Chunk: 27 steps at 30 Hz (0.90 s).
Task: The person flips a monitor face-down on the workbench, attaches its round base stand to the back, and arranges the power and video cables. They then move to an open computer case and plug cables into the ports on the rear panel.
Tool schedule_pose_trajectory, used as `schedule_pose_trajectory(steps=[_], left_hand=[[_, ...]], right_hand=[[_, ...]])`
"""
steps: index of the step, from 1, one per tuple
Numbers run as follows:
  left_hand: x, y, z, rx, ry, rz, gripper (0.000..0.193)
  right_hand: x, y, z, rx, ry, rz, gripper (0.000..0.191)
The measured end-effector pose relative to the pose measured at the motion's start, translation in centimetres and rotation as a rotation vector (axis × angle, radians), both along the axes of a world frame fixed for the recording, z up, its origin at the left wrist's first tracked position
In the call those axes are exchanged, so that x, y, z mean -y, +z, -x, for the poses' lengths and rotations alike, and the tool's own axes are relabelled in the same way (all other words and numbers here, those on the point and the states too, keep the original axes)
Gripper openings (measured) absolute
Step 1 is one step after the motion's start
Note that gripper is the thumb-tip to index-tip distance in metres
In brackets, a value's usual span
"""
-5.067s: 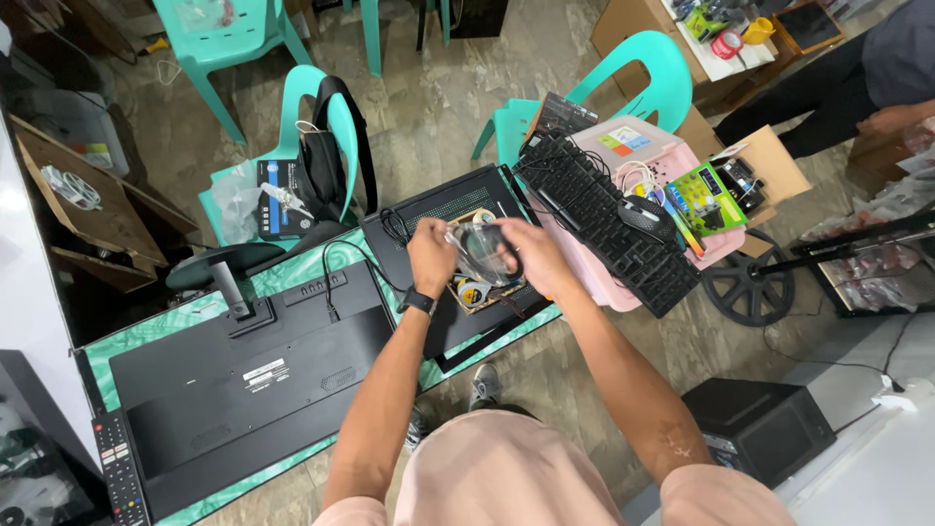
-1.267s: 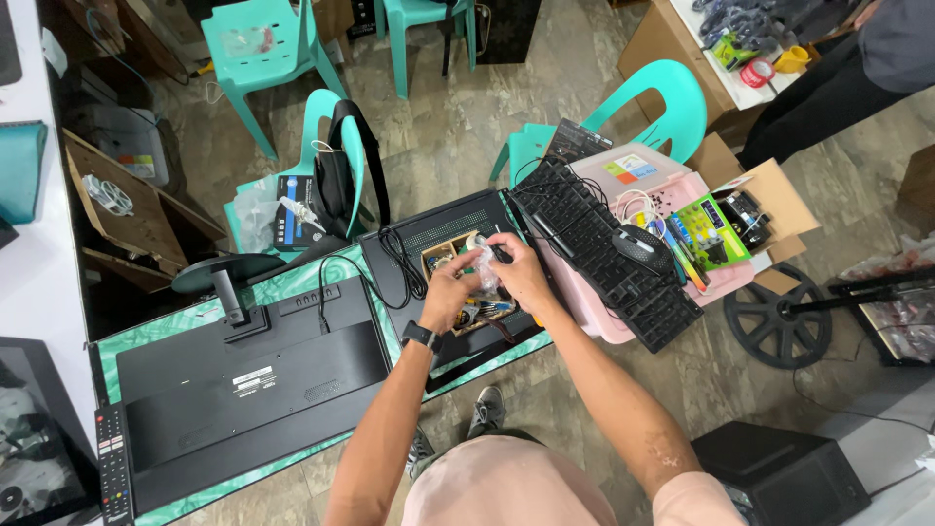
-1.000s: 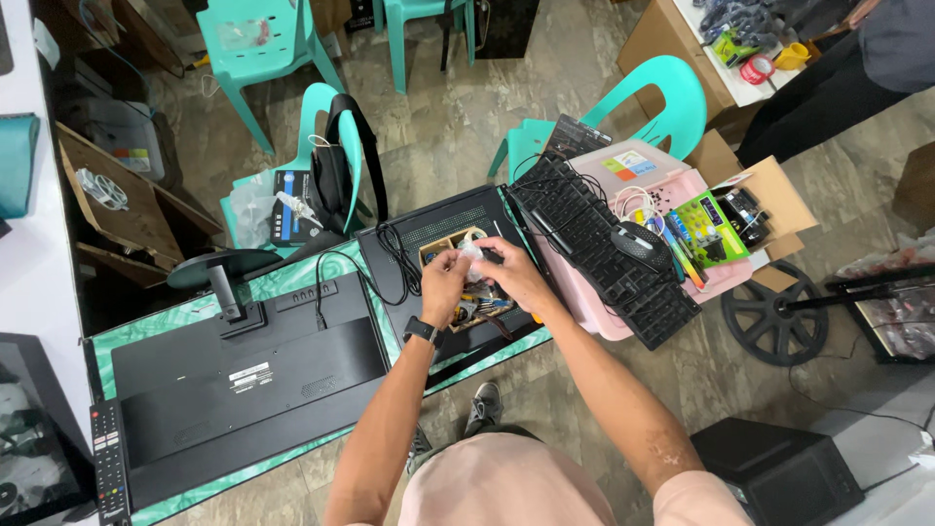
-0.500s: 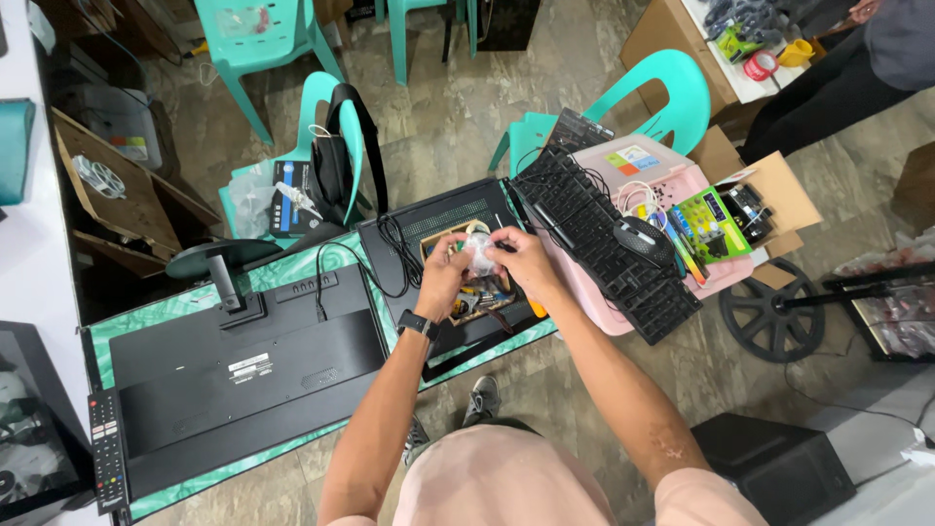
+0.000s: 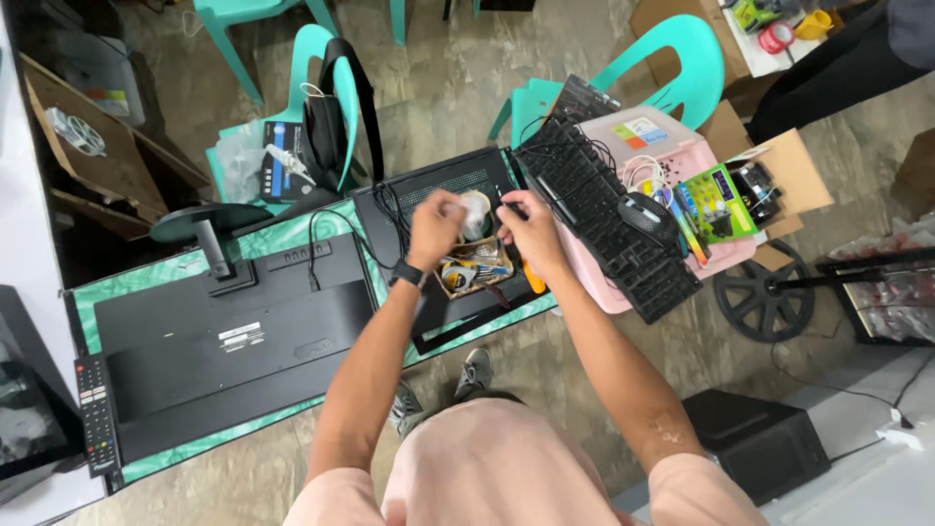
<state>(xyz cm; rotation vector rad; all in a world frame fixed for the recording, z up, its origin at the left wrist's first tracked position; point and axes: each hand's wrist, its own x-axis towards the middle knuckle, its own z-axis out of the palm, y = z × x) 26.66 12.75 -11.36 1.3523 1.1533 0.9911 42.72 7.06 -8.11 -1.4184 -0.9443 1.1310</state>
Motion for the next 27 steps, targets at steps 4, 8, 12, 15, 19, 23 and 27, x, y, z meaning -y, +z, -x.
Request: schedule_pose_trajectory(steps=[4, 8, 12, 15, 19, 23, 27], left_hand=[[-1.1, 0.1, 0.9, -0.016, 0.125, -0.020, 0.023], [-0.8, -0.7, 1.3, -0.289, 0.168, -0.286, 0.024], [-0.5, -1.4, 1.0, -0.295, 0.287, -0.329, 0.019], [-0.5, -1.4, 0.3, -0.286, 0.280, -0.258, 0.015], [-1.2, -1.5, -0.3, -0.264, 0.372, -0.268, 0.016], [-1.7, -2.3, -0.5, -0.275, 0.349, -0.331, 0.015], [-0.9, -3.3, -0.9, -0.384, 0.181, -0.429, 0.016]], right_hand=[[0.3, 0.0, -1.8, -0.067, -0.079, -0.023, 0.021], [0.9, -0.7, -3.2, -0.096, -0.104, -0.001, 0.022], [1.2, -1.5, -3.9, -0.094, -0.124, 0.018, 0.021], [1.1, -2.0, -4.1, -0.087, -0.126, 0.022, 0.021], [0.9, -2.4, -4.1, -0.096, -0.109, 0.038, 0.020], [0.5, -2.9, -4.0, -0.094, -0.084, 0.028, 0.021], [0.4, -3.2, -3.6, -0.112, -0.048, 0.026, 0.021]])
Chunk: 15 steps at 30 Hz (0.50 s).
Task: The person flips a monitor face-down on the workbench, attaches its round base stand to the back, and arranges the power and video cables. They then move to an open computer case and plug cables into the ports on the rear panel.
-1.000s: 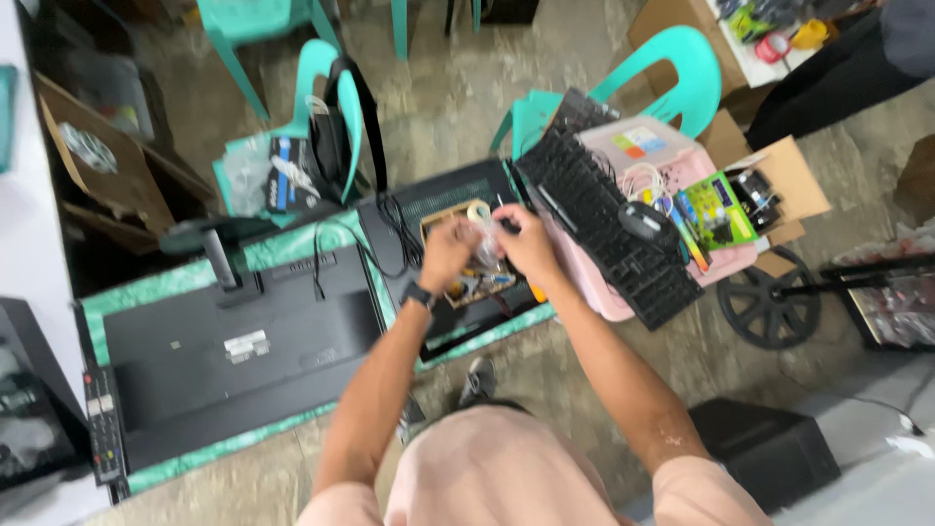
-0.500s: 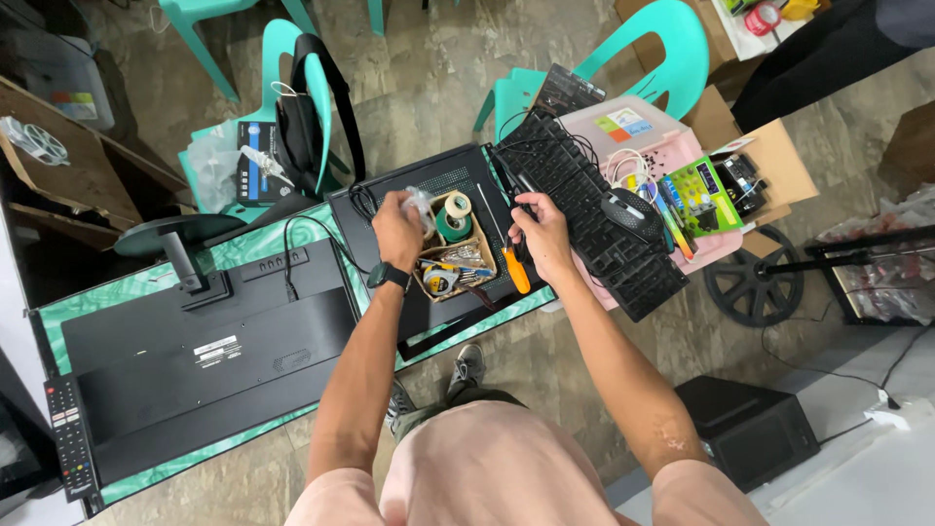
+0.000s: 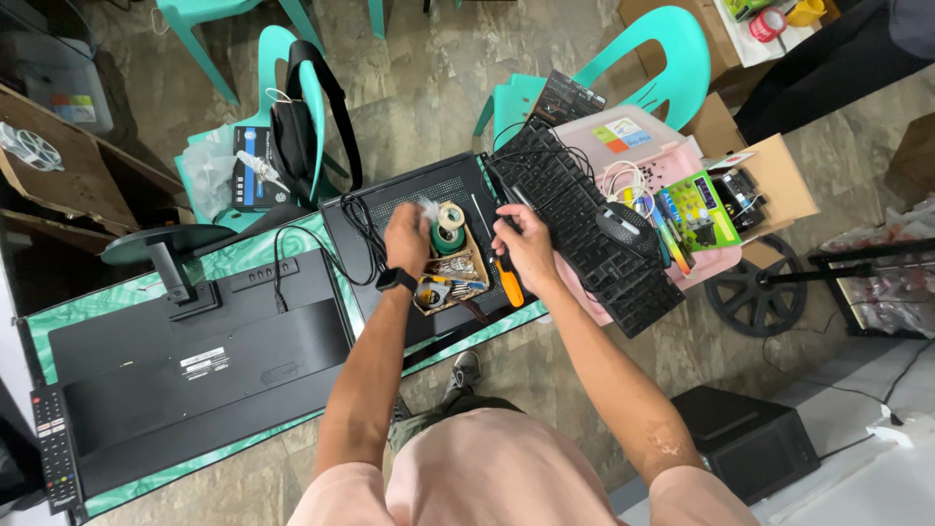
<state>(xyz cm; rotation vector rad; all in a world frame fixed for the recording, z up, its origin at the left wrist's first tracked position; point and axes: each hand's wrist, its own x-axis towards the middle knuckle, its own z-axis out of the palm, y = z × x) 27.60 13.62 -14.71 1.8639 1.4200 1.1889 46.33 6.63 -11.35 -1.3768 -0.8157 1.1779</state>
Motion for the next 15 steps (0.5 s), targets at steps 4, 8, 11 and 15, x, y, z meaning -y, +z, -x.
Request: schedule_pose_trajectory(steps=[4, 8, 11, 15], left_hand=[[0.7, -0.3, -0.1, -0.081, -0.095, -0.081, 0.012], [1.1, 0.3, 0.0, -0.346, -0.168, -0.108, 0.024], [1.7, 0.4, -0.2, -0.629, -0.160, -0.036, 0.034], [1.7, 0.3, -1.2, -0.797, -0.157, 0.096, 0.037]], right_hand=[[-0.1, -0.4, 0.6, -0.067, 0.057, -0.037, 0.021], [-0.5, -0.6, 1.1, -0.051, 0.082, -0.043, 0.022], [-0.8, -0.7, 1.2, -0.051, 0.077, -0.021, 0.021], [-0.7, -0.7, 0.8, -0.089, 0.087, -0.020, 0.021]])
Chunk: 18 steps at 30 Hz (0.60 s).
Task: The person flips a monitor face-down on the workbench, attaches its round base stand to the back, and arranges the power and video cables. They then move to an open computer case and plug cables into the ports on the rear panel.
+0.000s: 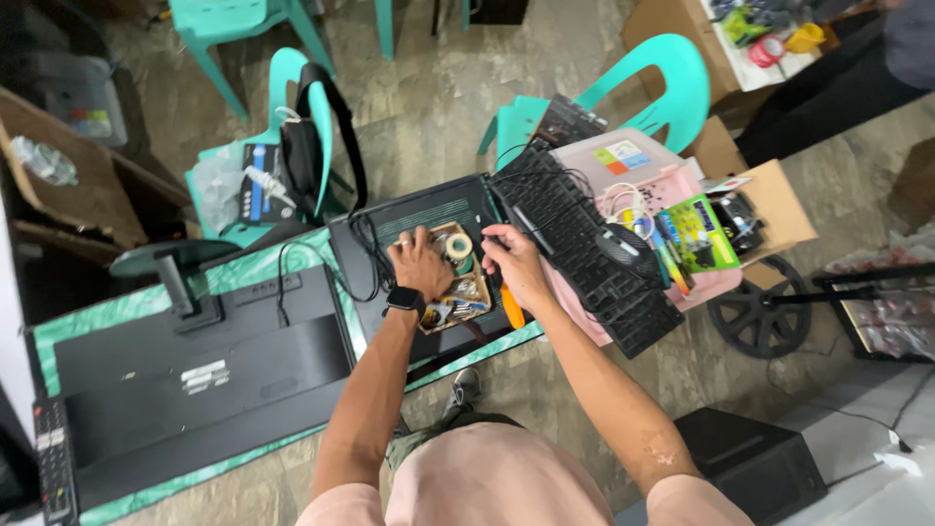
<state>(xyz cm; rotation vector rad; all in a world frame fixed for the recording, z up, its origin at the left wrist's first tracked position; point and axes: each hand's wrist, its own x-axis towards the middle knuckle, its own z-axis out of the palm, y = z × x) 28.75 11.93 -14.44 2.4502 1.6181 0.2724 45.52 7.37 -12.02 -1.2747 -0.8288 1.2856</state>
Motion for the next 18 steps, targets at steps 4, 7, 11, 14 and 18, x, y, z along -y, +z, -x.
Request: schedule_pose_trajectory(steps=[4, 7, 11, 14, 18], left_hand=[[-1.0, -0.1, -1.1, -0.091, 0.002, 0.033, 0.042], [-1.2, 0.2, -1.6, 0.084, -0.002, 0.005, 0.047], [-0.5, 0.6, -1.7, 0.277, 0.043, -0.133, 0.042], [-0.1, 1.3, -1.8, 0.465, 0.022, -0.158, 0.031], [-0.4, 2.2, -2.5, 1.052, 0.060, 0.217, 0.022]], right_hand=[[0.3, 0.3, -0.6, -0.025, 0.043, -0.044, 0.020], [0.2, 0.6, -1.0, 0.012, 0.042, -0.061, 0.026], [0.1, 0.8, -1.0, -0.016, -0.047, -0.069, 0.039], [0.0, 0.9, -0.9, 0.046, -0.061, -0.116, 0.036], [0.1, 1.1, -0.6, 0.160, -0.002, -0.182, 0.035]])
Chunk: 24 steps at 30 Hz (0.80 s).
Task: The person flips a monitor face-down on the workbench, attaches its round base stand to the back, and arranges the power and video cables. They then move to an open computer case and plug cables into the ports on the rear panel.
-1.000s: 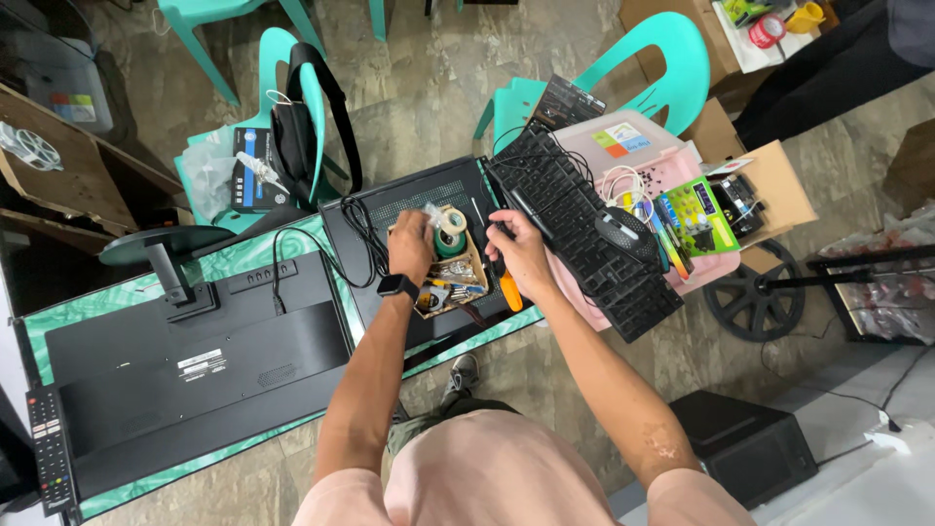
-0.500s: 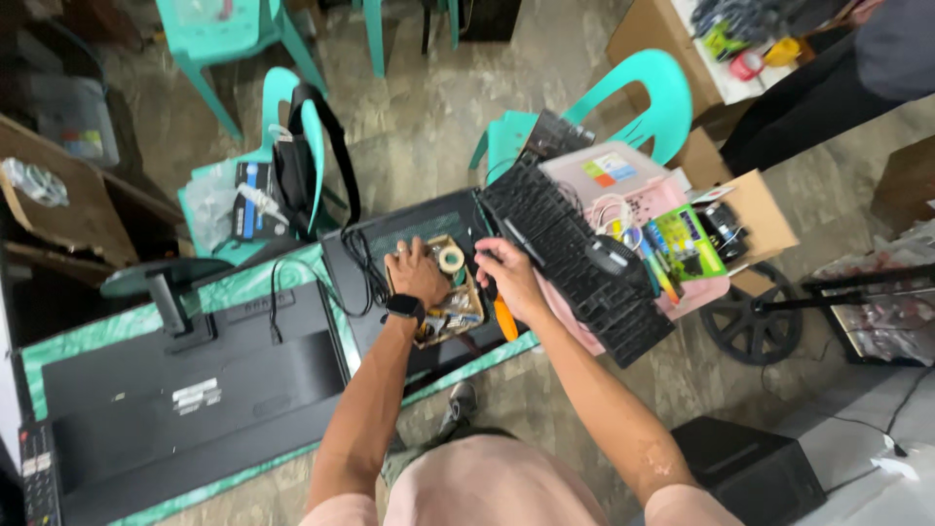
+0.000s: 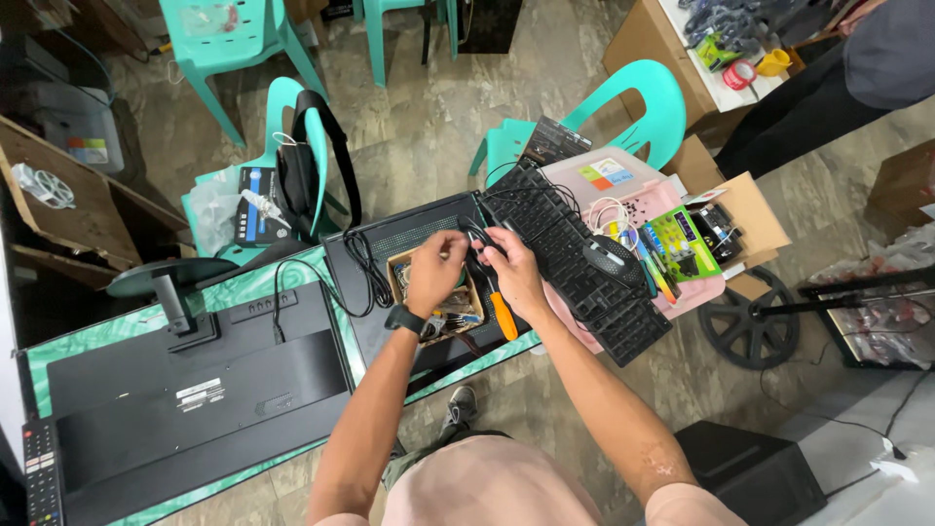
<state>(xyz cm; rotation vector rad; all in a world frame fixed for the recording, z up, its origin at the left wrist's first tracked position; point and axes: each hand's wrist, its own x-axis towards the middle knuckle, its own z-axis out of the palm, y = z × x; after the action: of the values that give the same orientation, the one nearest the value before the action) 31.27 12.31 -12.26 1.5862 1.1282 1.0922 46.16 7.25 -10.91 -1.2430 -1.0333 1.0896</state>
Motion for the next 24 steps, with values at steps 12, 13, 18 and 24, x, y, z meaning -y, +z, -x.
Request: schedule_pose_trajectory(steps=[12, 13, 18, 24], left_hand=[[0.0, 0.0, 2.4, 0.648, -0.091, 0.612, 0.028], [0.1, 0.1, 2.6, 0.647, -0.091, 0.590, 0.029], [0.4, 0.7, 3.8, 0.607, -0.087, 0.530, 0.032], [1.0, 1.0, 5.5, 0.582, -0.144, 0.441, 0.049]], right_hand=[[0.6, 1.2, 2.2, 0.359, 0.040, -0.133, 0.035], [0.7, 1.2, 2.4, 0.352, 0.035, -0.107, 0.032], [0.7, 1.3, 3.6, 0.202, 0.056, -0.061, 0.029], [0.8, 1.9, 5.0, 0.287, -0.030, 0.018, 0.023]])
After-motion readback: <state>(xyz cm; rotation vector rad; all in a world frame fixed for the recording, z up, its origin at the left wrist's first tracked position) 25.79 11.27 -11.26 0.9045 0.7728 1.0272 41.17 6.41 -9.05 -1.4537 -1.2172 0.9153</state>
